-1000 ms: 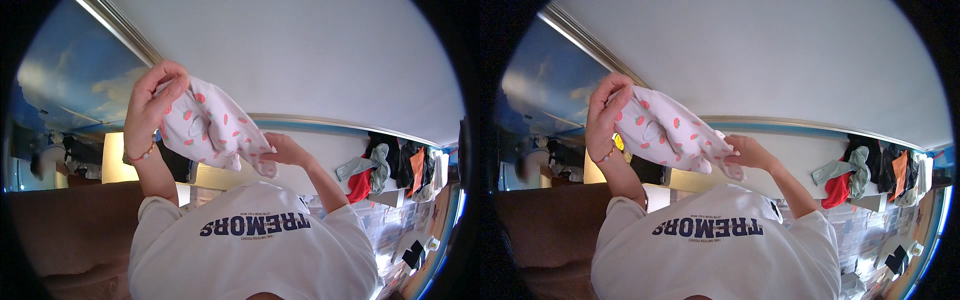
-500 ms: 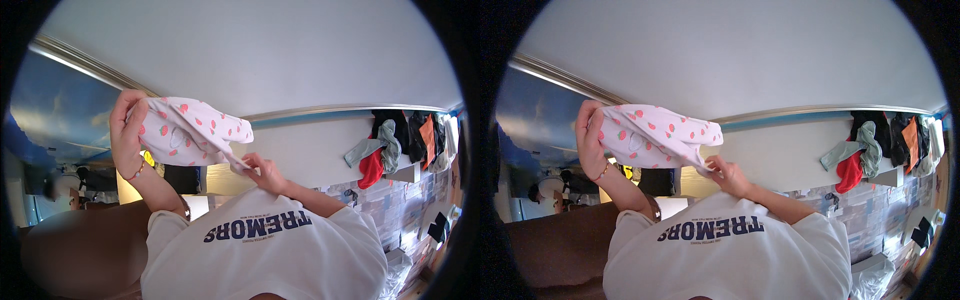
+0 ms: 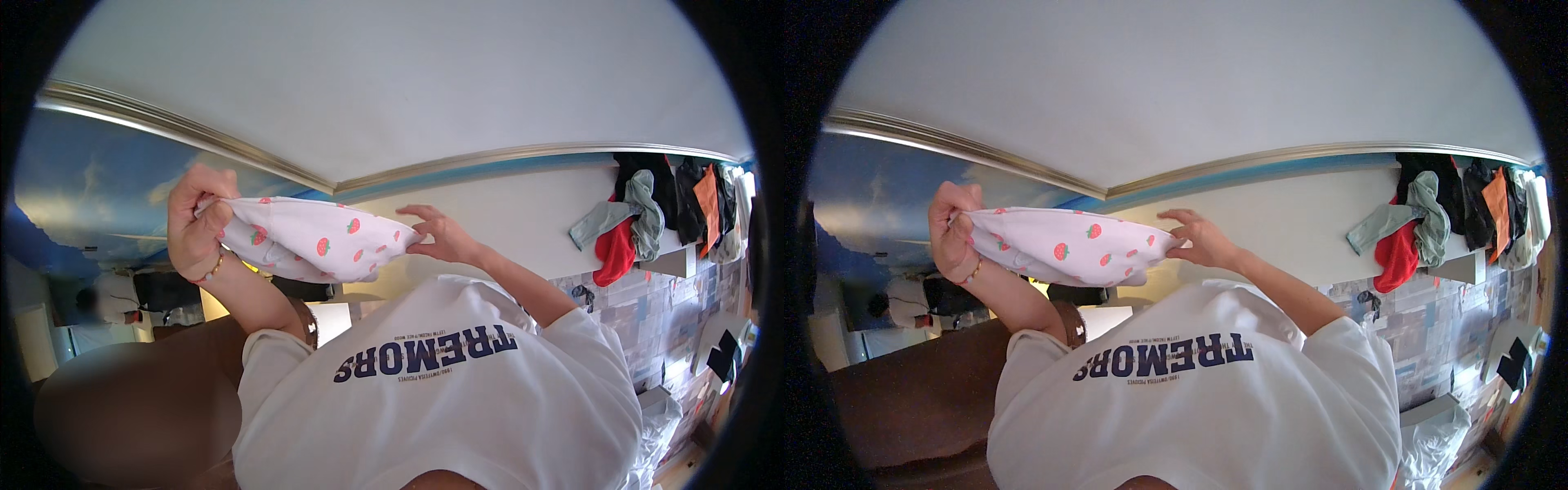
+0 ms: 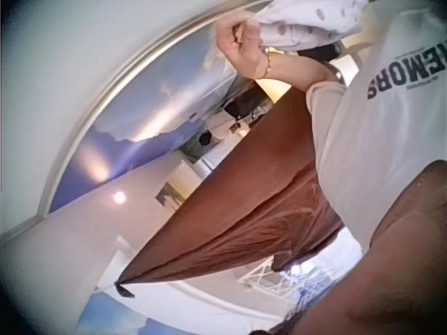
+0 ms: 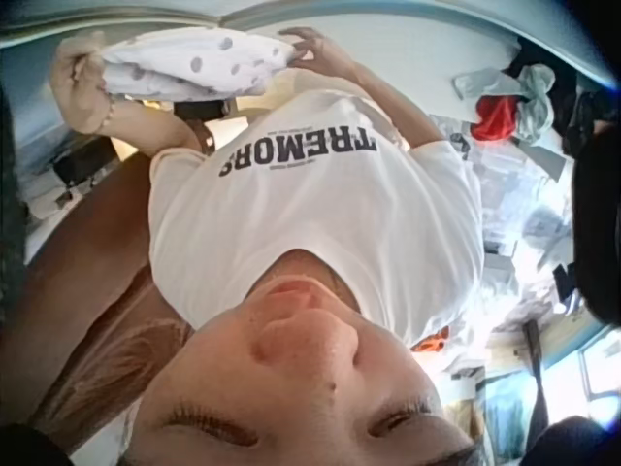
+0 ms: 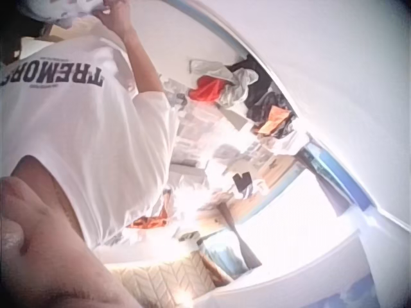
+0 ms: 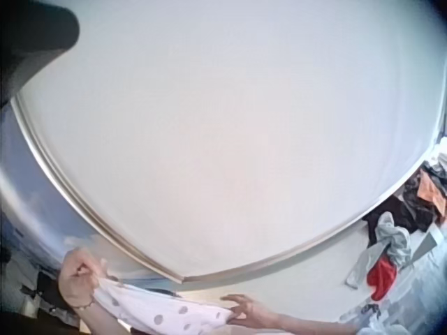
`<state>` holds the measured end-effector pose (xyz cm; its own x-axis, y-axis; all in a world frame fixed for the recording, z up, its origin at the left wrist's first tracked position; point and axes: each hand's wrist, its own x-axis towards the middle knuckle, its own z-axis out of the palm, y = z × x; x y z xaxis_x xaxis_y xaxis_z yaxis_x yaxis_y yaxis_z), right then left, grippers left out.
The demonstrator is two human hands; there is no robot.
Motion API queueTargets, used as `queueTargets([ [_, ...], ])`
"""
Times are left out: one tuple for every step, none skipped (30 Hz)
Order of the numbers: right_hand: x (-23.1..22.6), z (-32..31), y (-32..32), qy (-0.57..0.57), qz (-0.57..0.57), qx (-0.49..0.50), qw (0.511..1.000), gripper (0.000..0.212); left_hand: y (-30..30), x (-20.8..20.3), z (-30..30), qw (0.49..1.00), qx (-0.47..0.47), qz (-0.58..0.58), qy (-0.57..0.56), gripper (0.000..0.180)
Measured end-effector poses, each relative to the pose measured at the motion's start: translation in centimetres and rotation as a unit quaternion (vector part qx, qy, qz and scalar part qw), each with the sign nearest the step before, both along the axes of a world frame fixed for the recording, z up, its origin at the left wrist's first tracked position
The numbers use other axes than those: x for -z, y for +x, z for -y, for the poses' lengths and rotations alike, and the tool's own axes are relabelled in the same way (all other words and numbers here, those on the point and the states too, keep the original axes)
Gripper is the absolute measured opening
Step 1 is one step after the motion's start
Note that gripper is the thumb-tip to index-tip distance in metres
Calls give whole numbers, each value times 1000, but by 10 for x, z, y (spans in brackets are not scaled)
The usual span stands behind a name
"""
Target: The person folds several pieces of clothing on a white table, including a white shirt with red patterns, a blue t-shirt, a light green shirt, and a red towel. Each item is smoothed and folded into a compact shape and placed in a stack.
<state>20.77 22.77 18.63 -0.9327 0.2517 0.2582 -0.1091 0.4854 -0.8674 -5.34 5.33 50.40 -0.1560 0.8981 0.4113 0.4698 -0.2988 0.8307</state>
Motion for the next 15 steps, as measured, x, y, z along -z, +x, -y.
queueTargets([
  [5,1,-2,-13,15,-24,999,26,1,0,1,1000,-3,2,-2,38],
  [11,4,-2,-33,21,-51,998,29,2,0,3,1000,-5,3,-5,38],
  [16,7,-3,-39,25,-55,997,28,0,0,4,1000,-9,6,-6,38],
  [21,10,-3,-45,29,-59,997,29,-2,1,5,1000,-10,7,-4,38],
  [26,13,-3,-50,34,-64,996,29,-4,1,6,1000,-12,8,-2,38],
  [30,14,-4,-53,66,-79,993,29,-4,1,7,1000,-16,8,2,39],
  [33,14,-2,-50,76,-87,992,28,-5,1,9,1000,-20,5,4,39],
  [36,14,0,-47,86,-95,991,27,-7,1,10,1000,-23,3,6,39],
  [36,13,3,-38,73,-96,992,25,-9,1,13,1000,-28,-2,8,39],
  [35,12,7,5,42,-74,996,22,-13,2,16,999,-36,-9,10,39],
  [35,12,12,47,13,-48,998,20,-16,2,19,999,-43,-16,11,39],
  [30,10,17,124,-36,2,992,18,-19,3,22,998,-53,-27,14,40],
  [25,6,24,160,-57,31,985,17,-23,4,25,997,-64,-33,20,40],
  [20,2,30,196,-78,63,975,17,-26,5,28,996,-76,-39,26,40],
  [12,-1,37,231,-97,97,963,19,-29,7,30,995,-87,-41,33,41],
])
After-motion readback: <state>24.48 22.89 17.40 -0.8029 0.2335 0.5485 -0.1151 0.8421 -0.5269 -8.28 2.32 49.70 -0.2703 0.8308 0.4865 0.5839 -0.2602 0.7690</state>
